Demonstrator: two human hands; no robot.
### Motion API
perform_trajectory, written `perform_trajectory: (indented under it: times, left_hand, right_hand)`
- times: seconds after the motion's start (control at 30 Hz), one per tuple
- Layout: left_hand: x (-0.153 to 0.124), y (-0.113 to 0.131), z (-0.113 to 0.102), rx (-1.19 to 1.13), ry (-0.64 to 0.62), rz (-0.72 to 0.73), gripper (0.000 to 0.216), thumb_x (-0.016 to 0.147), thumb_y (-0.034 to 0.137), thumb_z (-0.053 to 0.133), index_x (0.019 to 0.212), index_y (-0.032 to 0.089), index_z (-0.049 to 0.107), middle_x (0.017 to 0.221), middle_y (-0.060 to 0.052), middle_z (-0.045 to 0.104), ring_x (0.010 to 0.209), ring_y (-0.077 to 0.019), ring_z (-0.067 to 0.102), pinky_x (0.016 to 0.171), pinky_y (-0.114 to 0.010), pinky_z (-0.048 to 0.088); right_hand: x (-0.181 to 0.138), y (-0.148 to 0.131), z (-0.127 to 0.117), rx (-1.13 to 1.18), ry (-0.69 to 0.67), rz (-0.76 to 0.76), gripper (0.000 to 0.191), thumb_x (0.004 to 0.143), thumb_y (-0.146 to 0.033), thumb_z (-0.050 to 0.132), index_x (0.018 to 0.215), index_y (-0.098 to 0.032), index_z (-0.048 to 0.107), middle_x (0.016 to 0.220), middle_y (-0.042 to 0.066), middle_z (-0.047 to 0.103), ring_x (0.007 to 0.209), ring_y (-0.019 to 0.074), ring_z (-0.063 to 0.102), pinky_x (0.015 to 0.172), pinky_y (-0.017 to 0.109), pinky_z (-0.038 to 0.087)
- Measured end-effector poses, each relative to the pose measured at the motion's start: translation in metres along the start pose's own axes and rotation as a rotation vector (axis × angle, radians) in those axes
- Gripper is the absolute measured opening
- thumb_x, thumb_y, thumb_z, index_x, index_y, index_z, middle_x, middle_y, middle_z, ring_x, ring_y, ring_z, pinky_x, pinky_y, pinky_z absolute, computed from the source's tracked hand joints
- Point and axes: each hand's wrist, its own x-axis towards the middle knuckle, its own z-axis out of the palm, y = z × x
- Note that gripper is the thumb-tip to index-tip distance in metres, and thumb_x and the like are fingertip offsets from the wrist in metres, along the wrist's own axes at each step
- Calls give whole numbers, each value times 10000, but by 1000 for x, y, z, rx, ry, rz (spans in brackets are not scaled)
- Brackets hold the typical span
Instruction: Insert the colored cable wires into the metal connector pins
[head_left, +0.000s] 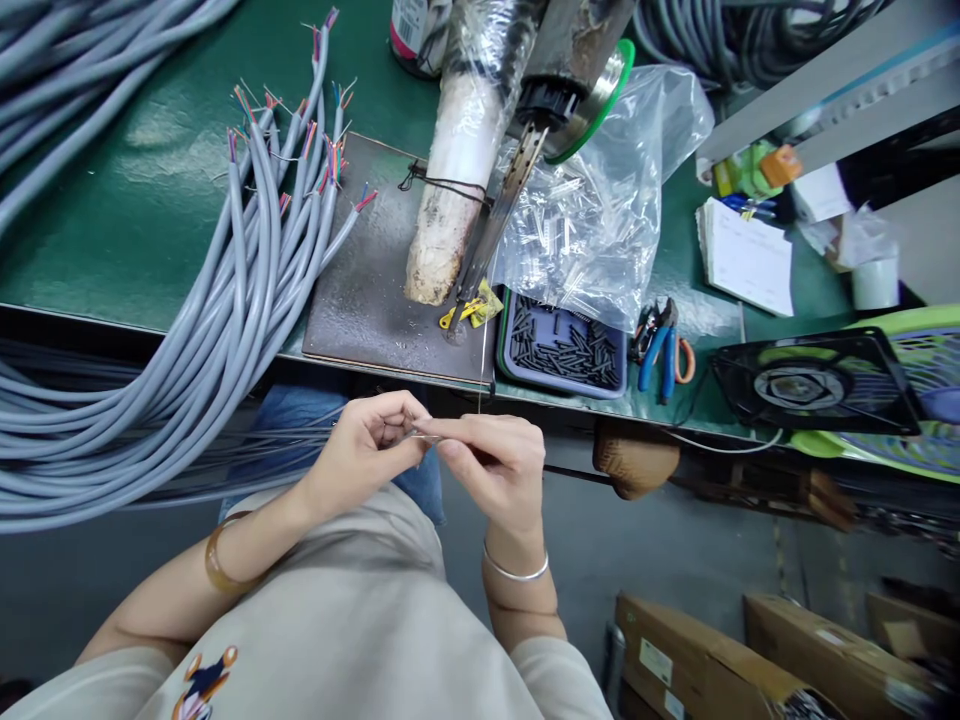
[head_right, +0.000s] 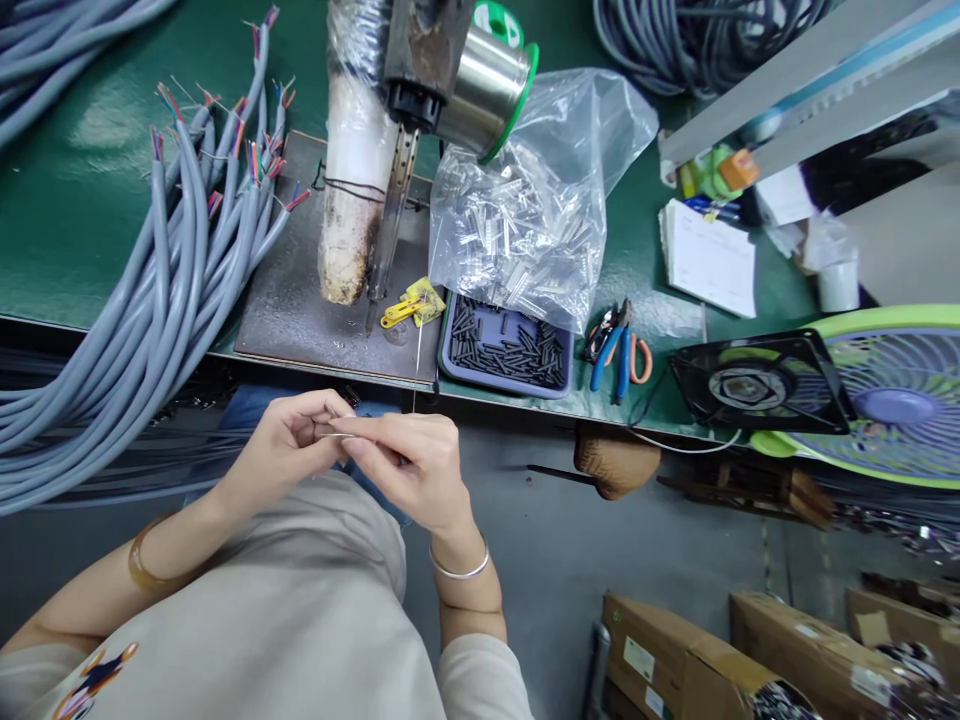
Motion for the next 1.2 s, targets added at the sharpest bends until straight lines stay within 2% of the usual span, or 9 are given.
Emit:
perform_trajectory:
  times: [0.17,0.4,0.6,0.7,0.8,0.9,0.97,1.07,1.2]
  left_hand:
    - [-1,1,1,34,43,16,186,837,262,762,770,159,623,576,47,565,457,-44,390,431,-166,317]
    - [-2,-3,-1,135,53,43,142,834,231,737,782,138,644,601,30,579,533,-67,501,523,-175,410]
    - [-8,15,-6,373,170,308,35,864,154,721,834,161,704,700,5,689,574,-73,583,542,-163,456]
    - [-16,38,-2,564,140,625,159,841,42,702,892,192,720,688,34,685,525,-50,530,525,-157,432]
    - [-20,53,6,639,-23,803,203,822,16,687,924,188,720,703,18,708,516,-54,534,499,-163,425]
    - [-16,48,8,527,-118,675,160,821,43,700,878,189,729,696,-9,726,538,-83,595,464,-174,410]
    - [-10,37,4,336,-25,441,117,816,75,726,837,189,729,699,-11,727,520,-79,588,456,-166,416]
    - [1,23,-7,-5,174,146,86,787,148,755,749,189,690,542,34,599,437,-63,485,368,-130,302]
    - [7,18,-20,-181,265,23,153,698,195,821,719,180,670,531,36,585,409,-51,406,340,-121,278]
  right_hand:
    - [-1,-5,-12,-115,169,69,208,958,-326,663,1093,-243,797,525,-79,472,435,72,372,460,218,347]
    - [0,-6,-6,-145,-10,142,143,934,-257,680,807,-205,720,519,-95,419,443,47,332,463,214,304]
    - [-9,-13,-40,-68,283,-38,123,970,-317,620,1075,-268,660,582,-86,486,428,84,365,409,241,266]
    - [-6,-20,-69,-224,80,-8,266,995,-212,566,1247,-296,563,700,-78,662,507,103,560,495,226,422]
    - [6,-10,-100,-565,-128,138,127,1005,-237,560,1121,-245,612,775,-31,753,640,136,698,633,248,492]
    - [22,24,-124,-965,83,234,117,955,-310,630,882,-225,602,690,-1,707,625,187,671,598,286,402]
    - [32,54,-133,-1117,204,275,94,941,-292,610,881,-222,597,701,25,703,657,220,660,625,311,394]
    - [47,89,-137,-1074,254,217,82,939,-280,569,877,-229,587,910,86,760,840,258,678,730,347,454]
    - [62,106,-131,-826,201,93,104,932,-277,581,834,-245,568,1030,86,755,1007,259,666,893,381,497]
